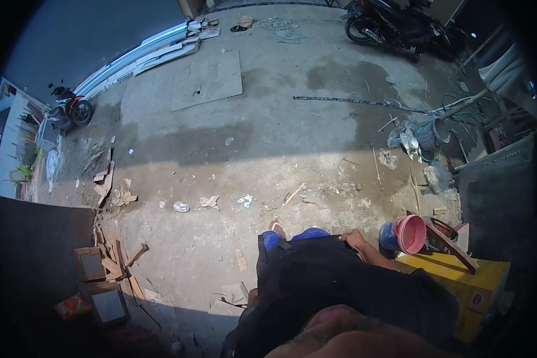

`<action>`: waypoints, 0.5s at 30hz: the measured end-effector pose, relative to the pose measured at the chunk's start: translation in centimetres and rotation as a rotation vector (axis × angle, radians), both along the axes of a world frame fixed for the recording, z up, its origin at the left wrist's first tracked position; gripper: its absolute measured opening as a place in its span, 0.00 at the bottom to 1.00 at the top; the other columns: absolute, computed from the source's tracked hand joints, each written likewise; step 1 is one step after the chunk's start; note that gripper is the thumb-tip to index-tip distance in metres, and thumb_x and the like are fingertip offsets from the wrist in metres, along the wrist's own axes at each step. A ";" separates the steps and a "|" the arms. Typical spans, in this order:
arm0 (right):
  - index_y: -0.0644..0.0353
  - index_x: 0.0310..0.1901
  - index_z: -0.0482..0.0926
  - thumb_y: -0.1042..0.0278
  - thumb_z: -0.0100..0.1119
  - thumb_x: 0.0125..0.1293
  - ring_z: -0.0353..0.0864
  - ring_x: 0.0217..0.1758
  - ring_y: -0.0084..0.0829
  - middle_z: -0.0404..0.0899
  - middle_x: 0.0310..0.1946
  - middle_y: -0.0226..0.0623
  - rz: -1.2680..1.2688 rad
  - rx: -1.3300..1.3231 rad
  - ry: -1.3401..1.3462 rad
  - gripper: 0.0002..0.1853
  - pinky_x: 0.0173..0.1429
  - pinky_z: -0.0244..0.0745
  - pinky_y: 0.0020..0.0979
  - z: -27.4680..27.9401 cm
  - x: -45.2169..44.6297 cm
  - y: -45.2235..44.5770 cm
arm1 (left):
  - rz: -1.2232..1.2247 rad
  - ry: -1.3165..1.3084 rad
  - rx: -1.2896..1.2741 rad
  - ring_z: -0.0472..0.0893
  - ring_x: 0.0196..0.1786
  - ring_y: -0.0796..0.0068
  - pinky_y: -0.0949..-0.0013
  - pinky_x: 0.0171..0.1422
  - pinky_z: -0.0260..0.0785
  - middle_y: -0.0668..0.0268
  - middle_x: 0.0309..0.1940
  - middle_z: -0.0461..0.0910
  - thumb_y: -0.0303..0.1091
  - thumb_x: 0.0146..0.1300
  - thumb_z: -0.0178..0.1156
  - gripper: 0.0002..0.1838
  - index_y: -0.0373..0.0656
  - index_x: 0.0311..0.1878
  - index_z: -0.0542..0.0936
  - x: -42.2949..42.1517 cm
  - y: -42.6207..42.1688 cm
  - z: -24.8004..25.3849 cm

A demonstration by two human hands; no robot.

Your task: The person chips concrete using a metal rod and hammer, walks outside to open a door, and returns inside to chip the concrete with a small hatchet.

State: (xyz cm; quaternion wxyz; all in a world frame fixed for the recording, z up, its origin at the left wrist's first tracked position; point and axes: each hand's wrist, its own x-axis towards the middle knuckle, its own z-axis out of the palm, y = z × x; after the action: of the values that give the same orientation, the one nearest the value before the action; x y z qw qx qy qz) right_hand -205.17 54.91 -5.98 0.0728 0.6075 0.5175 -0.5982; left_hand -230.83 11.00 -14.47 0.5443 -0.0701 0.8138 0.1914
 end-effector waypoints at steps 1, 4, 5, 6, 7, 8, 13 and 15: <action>0.68 0.49 0.82 0.79 0.61 0.58 0.80 0.34 0.23 0.84 0.34 0.35 -0.021 0.051 0.042 0.15 0.41 0.74 0.23 -3.3 -0.6 1.0 | 0.002 0.038 0.010 0.83 0.44 0.58 0.58 0.49 0.74 0.49 0.42 0.84 0.41 0.62 0.61 0.18 0.36 0.47 0.82 -4.9 3.7 -1.1; 0.68 0.51 0.80 0.80 0.63 0.57 0.78 0.33 0.22 0.84 0.32 0.34 0.039 0.141 0.036 0.18 0.40 0.73 0.24 1.1 -7.6 7.2 | 0.159 0.265 0.103 0.82 0.46 0.57 0.58 0.52 0.73 0.49 0.46 0.83 0.41 0.61 0.63 0.24 0.33 0.55 0.79 -19.4 14.8 -5.2; 0.68 0.54 0.79 0.80 0.63 0.58 0.78 0.33 0.22 0.83 0.34 0.34 0.050 0.140 0.026 0.20 0.39 0.73 0.24 1.8 -9.6 9.8 | 0.163 0.324 0.169 0.81 0.41 0.62 0.61 0.48 0.73 0.53 0.44 0.83 0.41 0.62 0.64 0.25 0.33 0.57 0.77 -24.9 19.6 -6.0; 0.67 0.56 0.78 0.80 0.63 0.58 0.77 0.33 0.22 0.83 0.35 0.34 0.064 0.143 0.024 0.21 0.38 0.73 0.25 2.2 -11.8 12.5 | 0.192 0.257 0.247 0.78 0.35 0.72 0.64 0.33 0.68 0.64 0.41 0.81 0.45 0.64 0.62 0.26 0.43 0.62 0.74 -30.4 24.8 -5.6; 0.67 0.59 0.75 0.77 0.63 0.58 0.79 0.44 0.27 0.81 0.46 0.40 0.049 0.134 0.012 0.25 0.47 0.74 0.26 3.6 -14.7 14.9 | 0.251 0.259 0.295 0.79 0.37 0.71 0.69 0.44 0.72 0.57 0.44 0.83 0.40 0.63 0.65 0.28 0.33 0.61 0.73 -35.0 31.2 -2.6; 0.67 0.61 0.73 0.76 0.64 0.57 0.78 0.49 0.29 0.79 0.50 0.43 -0.036 0.060 0.097 0.27 0.51 0.72 0.27 2.7 -16.7 17.1 | 0.236 0.270 0.363 0.79 0.38 0.72 0.70 0.43 0.72 0.58 0.44 0.82 0.40 0.64 0.64 0.28 0.33 0.62 0.72 -39.1 36.9 -0.4; 0.66 0.68 0.65 0.60 0.56 0.69 0.66 0.71 0.35 0.65 0.69 0.44 -0.336 -0.238 0.459 0.29 0.67 0.67 0.34 -12.0 -24.8 34.5 | 0.171 0.506 0.649 0.79 0.49 0.75 0.75 0.46 0.70 0.57 0.51 0.80 0.41 0.67 0.60 0.27 0.35 0.64 0.71 -57.1 61.9 -2.3; 0.65 0.67 0.66 0.55 0.45 0.76 0.67 0.69 0.34 0.67 0.68 0.42 -0.652 -0.645 0.742 0.26 0.72 0.62 0.33 -15.0 -31.5 41.4 | 0.245 0.436 0.678 0.78 0.57 0.67 0.60 0.56 0.69 0.62 0.60 0.76 0.45 0.69 0.56 0.28 0.44 0.69 0.67 -60.5 69.7 -3.2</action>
State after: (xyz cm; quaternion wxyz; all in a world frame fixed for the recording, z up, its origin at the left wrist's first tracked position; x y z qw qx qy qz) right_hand -236.67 96.36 -21.00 -0.1196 0.4324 0.0869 -0.8895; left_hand -291.34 80.65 -17.64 0.3245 0.0588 0.7865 0.5221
